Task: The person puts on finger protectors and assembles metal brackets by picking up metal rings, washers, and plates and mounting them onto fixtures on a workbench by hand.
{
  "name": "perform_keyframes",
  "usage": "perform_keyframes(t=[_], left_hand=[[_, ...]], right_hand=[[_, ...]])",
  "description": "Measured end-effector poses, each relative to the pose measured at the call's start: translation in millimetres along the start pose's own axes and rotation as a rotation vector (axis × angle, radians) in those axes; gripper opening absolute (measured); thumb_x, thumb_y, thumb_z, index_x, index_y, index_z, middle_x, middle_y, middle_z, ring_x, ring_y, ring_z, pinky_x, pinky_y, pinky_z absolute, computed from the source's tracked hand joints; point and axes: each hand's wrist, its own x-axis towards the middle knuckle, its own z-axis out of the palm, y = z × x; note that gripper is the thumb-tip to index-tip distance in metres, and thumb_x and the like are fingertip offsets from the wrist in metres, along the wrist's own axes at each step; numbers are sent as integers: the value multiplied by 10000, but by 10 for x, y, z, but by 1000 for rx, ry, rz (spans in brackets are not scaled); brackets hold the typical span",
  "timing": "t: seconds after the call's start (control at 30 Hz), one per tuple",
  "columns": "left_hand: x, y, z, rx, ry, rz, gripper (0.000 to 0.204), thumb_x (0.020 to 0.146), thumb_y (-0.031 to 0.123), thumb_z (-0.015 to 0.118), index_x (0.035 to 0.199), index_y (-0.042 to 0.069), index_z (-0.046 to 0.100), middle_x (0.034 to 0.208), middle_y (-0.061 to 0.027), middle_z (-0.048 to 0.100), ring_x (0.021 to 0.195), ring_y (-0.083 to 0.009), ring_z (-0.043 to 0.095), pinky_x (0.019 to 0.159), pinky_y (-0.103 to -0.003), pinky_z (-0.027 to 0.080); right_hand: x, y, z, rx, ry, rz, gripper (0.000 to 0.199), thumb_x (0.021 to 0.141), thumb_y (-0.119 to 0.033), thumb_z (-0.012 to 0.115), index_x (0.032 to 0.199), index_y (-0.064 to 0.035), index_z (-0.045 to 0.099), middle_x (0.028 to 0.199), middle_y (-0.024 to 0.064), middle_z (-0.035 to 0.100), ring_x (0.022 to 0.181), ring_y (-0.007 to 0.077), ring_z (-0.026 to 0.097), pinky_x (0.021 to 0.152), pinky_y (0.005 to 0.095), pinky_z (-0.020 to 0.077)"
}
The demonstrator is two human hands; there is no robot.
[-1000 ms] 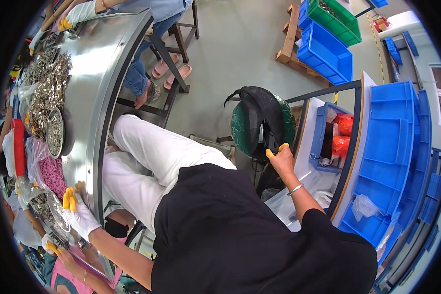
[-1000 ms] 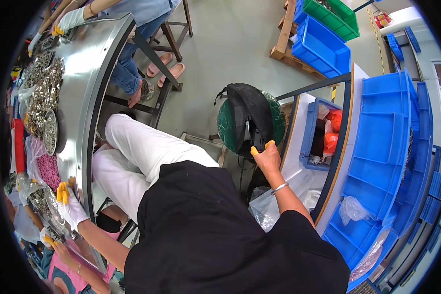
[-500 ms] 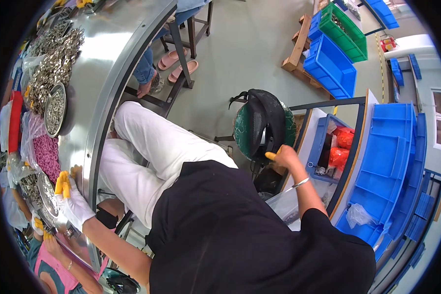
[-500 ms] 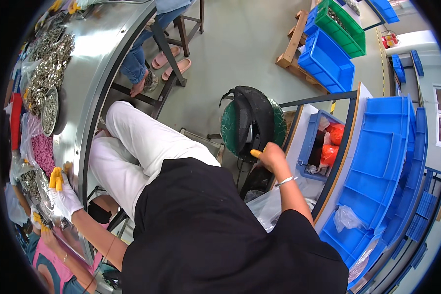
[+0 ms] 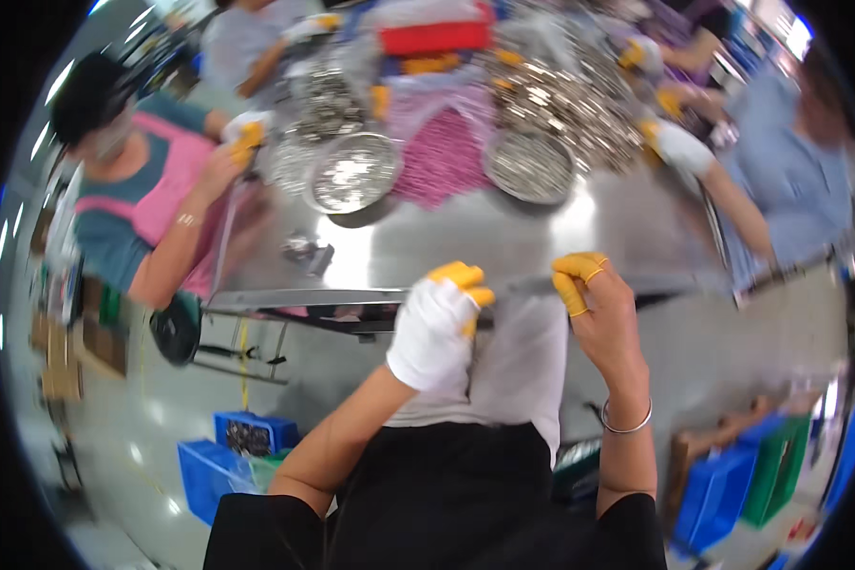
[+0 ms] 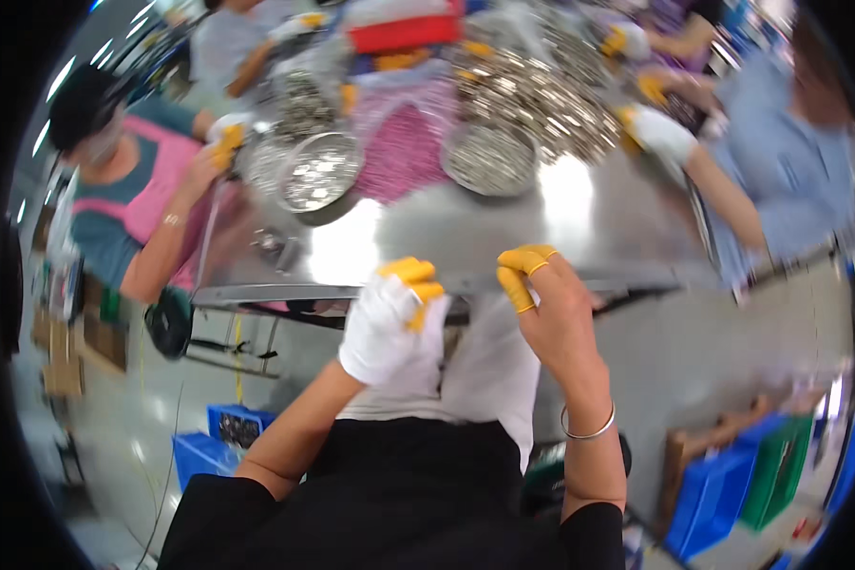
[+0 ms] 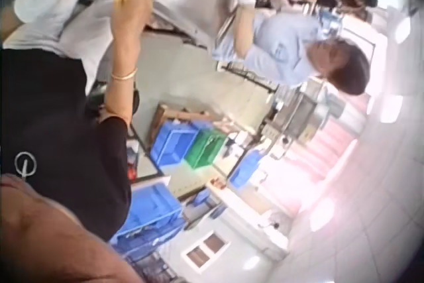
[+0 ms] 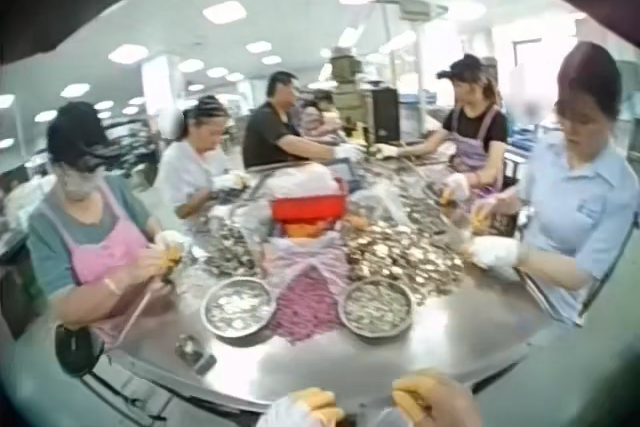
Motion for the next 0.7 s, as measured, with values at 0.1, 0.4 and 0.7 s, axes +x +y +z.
perform_keyframes(t=[0.1, 0.4, 0.7], left_hand=[[76, -193, -368, 293, 116, -76, 267, 787, 84, 656, 1053, 109, 657, 1098, -72, 656, 1038, -295, 612, 879, -404, 488], [-240, -1342, -918, 301, 232, -837, 232, 838, 143, 655, 1049, 45, 647, 992, -138, 668, 836, -346, 636, 762, -394, 513], [704, -1600, -594, 276, -32, -575, 132, 799, 140, 646, 904, 59, 650, 883, -93, 632, 755, -311, 614, 684, -389, 494]], right_hand=[[604, 142, 223, -537, 111, -317, 213, 880, -134, 651, 1064, -28, 678, 1129, 90, 635, 957, 238, 583, 870, 348, 445], [1073, 455, 395, -675, -5, -397, 190, 859, -146, 665, 1011, -34, 683, 1246, 94, 609, 1177, 305, 543, 1113, 461, 326], [1103, 325, 256, -630, -61, -269, 115, 838, -85, 673, 926, -11, 672, 1247, 154, 602, 1144, 331, 557, 1101, 472, 332]])
